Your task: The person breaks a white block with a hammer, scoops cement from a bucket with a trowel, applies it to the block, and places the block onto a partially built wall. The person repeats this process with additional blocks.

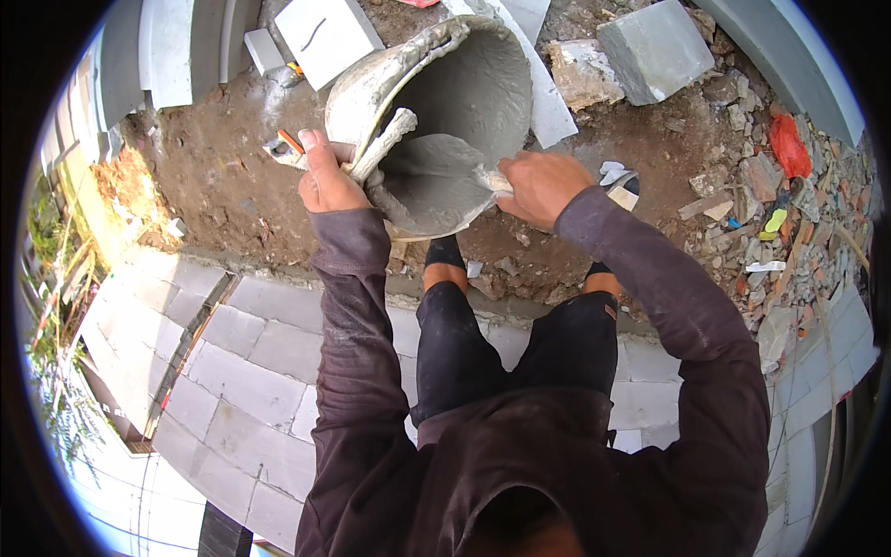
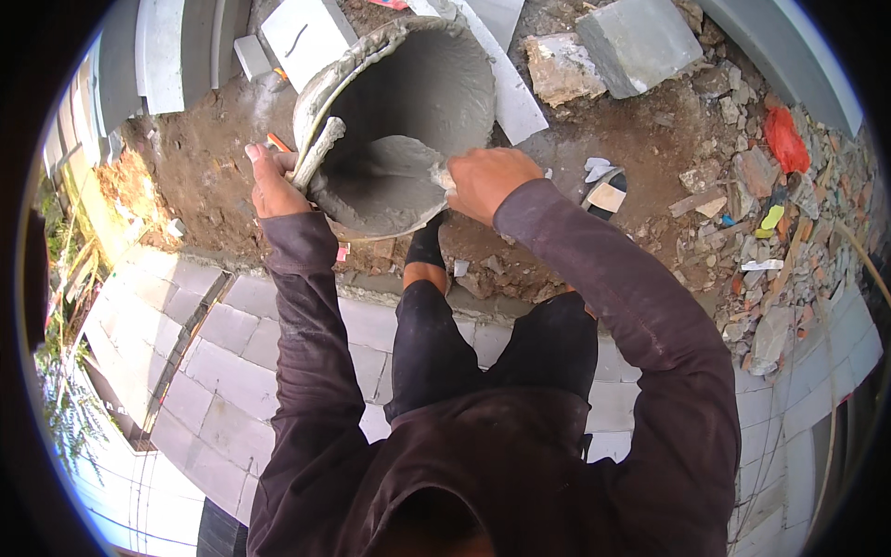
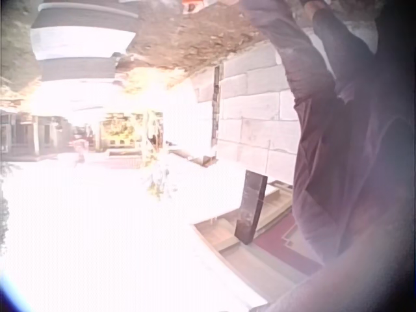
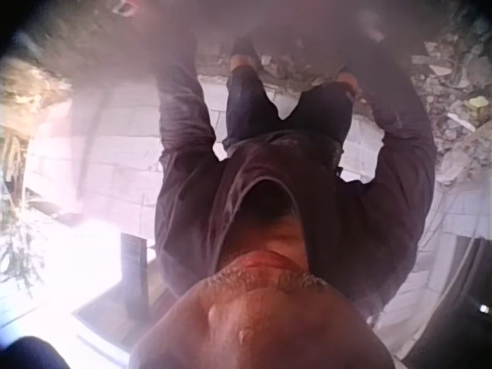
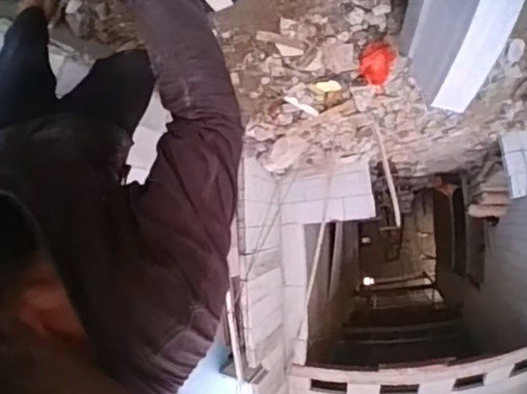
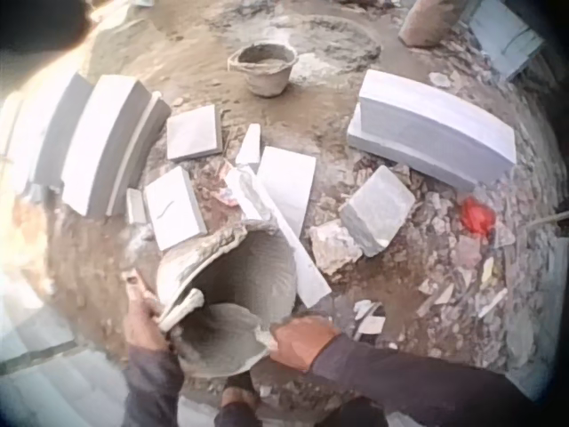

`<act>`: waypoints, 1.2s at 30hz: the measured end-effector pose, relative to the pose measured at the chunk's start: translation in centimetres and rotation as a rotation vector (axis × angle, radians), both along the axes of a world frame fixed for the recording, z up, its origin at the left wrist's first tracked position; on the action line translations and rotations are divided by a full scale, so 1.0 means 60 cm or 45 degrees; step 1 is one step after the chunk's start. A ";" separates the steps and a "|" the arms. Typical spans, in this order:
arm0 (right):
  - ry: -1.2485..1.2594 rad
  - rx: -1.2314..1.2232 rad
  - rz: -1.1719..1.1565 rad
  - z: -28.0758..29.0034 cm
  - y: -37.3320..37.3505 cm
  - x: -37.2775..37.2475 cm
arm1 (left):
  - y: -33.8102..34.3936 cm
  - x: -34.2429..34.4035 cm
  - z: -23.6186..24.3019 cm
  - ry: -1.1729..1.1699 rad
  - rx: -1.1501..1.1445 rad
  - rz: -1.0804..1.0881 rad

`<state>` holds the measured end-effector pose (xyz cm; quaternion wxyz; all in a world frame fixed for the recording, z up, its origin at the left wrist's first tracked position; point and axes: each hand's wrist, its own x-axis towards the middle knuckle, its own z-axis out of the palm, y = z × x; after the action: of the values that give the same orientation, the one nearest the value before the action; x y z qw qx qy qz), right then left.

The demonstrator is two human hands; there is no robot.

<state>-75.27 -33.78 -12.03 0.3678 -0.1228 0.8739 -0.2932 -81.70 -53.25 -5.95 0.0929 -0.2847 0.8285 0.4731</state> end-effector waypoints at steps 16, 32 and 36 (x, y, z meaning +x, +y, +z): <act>-0.344 -0.384 -1.115 -0.049 0.125 0.030 | -0.070 -0.004 -0.120 0.011 0.301 0.626; 0.057 0.188 -1.178 -0.128 0.095 0.196 | -0.132 0.095 -0.111 -0.088 0.073 0.746; -0.188 -0.130 -1.058 -0.122 0.171 0.071 | -0.157 0.120 -0.122 -0.094 -0.017 0.739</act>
<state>-71.01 -23.52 -19.37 0.2734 0.2431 0.8047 -0.4675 -74.50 -62.65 -13.24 -0.0182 -0.5273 0.7117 0.4637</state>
